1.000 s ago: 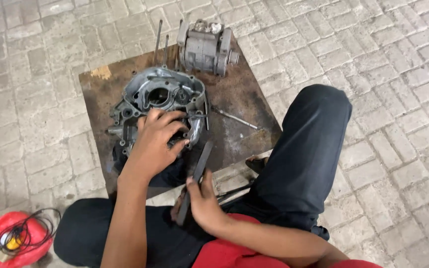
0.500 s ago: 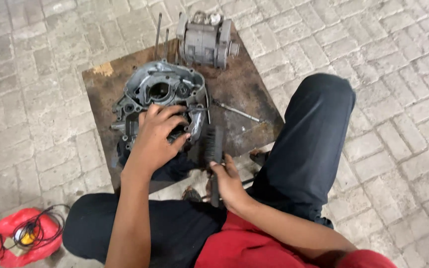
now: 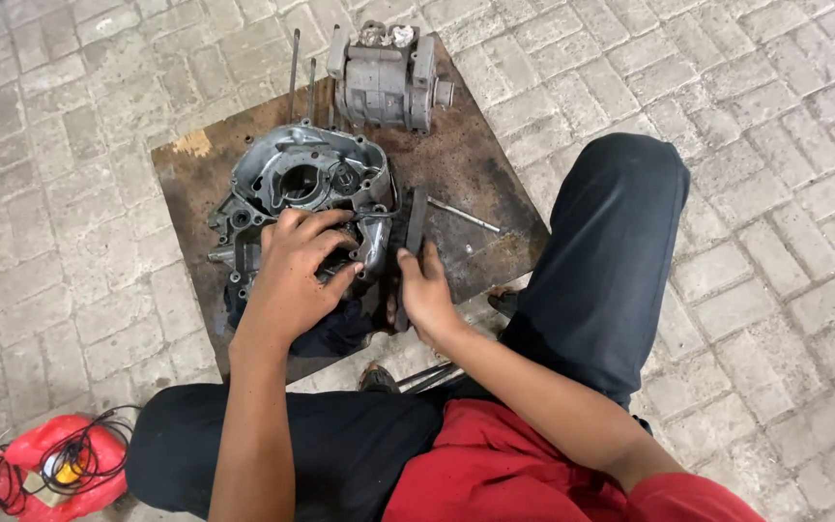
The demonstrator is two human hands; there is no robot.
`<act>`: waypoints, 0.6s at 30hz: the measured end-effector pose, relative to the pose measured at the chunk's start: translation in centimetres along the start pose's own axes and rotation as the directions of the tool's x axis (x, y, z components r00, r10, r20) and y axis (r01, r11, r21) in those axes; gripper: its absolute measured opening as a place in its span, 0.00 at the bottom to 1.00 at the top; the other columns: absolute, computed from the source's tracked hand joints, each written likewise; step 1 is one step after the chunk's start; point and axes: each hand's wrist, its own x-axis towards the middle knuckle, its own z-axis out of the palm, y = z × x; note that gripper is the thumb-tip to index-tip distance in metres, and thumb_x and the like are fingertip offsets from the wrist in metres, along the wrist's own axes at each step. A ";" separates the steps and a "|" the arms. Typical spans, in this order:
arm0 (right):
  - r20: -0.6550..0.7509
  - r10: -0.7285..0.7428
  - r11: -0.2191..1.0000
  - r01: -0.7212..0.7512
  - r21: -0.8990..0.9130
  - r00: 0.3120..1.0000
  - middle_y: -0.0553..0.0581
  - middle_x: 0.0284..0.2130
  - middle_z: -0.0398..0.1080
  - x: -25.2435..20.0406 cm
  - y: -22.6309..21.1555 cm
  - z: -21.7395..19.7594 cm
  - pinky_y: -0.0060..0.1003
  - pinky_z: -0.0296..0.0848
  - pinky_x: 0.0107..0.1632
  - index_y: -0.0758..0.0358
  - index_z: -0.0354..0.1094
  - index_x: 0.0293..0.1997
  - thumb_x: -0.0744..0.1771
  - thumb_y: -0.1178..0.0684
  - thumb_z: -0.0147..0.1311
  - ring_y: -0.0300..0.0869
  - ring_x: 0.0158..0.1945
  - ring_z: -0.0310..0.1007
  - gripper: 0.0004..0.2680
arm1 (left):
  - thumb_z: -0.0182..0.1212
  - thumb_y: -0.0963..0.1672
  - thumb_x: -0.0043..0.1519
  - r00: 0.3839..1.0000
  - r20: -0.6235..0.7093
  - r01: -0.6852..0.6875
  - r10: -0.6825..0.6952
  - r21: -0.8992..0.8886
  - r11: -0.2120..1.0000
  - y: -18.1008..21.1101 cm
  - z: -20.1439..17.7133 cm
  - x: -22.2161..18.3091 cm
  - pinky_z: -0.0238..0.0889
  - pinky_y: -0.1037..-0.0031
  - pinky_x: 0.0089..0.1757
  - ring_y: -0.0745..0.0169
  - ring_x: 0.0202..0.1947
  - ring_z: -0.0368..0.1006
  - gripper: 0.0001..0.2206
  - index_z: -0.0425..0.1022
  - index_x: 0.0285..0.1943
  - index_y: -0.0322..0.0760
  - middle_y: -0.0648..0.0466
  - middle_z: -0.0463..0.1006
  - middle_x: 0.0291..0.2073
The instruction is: Cleaning the internal surfaces of a disassembled engine casing using a scraper and a wire brush
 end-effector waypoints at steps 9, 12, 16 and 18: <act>0.031 -0.030 0.999 0.031 -0.039 0.999 0.69 0.26 0.69 -5.7 -3.3 -0.1 0.41 0.70 0.13 0.76 0.35 0.76 0.72 0.50 0.42 0.48 0.14 0.71 0.25 | 0.69 0.44 0.60 0.999 0.034 0.013 -0.013 0.022 1.000 0.4 -0.3 0.0 0.55 0.57 0.52 0.53 0.57 0.65 0.06 0.81 0.42 0.42 0.56 0.78 0.55; 0.050 -0.084 0.993 0.088 -0.084 0.995 0.74 0.36 0.65 -6.7 -3.2 0.2 0.46 0.70 0.24 0.78 0.34 0.76 0.72 0.49 0.42 0.54 0.26 0.69 0.26 | 0.71 0.44 0.57 0.998 0.051 0.020 -0.020 0.003 1.000 0.6 -0.5 0.3 0.56 0.56 0.53 0.51 0.57 0.66 0.07 0.81 0.42 0.42 0.55 0.79 0.54; 0.061 -0.106 0.982 0.114 -0.148 0.993 0.83 0.50 0.59 -7.5 -2.1 0.3 0.55 0.70 0.41 0.81 0.33 0.75 0.72 0.47 0.42 0.62 0.46 0.66 0.28 | 0.70 0.45 0.58 0.997 0.075 0.030 -0.033 0.031 0.999 0.3 -0.6 0.5 0.57 0.58 0.52 0.53 0.57 0.66 0.07 0.81 0.43 0.44 0.57 0.79 0.55; 0.065 -0.099 0.969 0.111 -0.219 0.993 0.92 0.63 0.53 -8.0 -1.9 0.1 0.63 0.71 0.58 0.83 0.31 0.75 0.72 0.46 0.42 0.71 0.65 0.64 0.30 | 0.69 0.45 0.59 0.997 0.078 0.011 -0.014 0.030 0.999 0.3 -0.8 0.4 0.57 0.58 0.51 0.52 0.57 0.66 0.06 0.81 0.43 0.43 0.56 0.78 0.55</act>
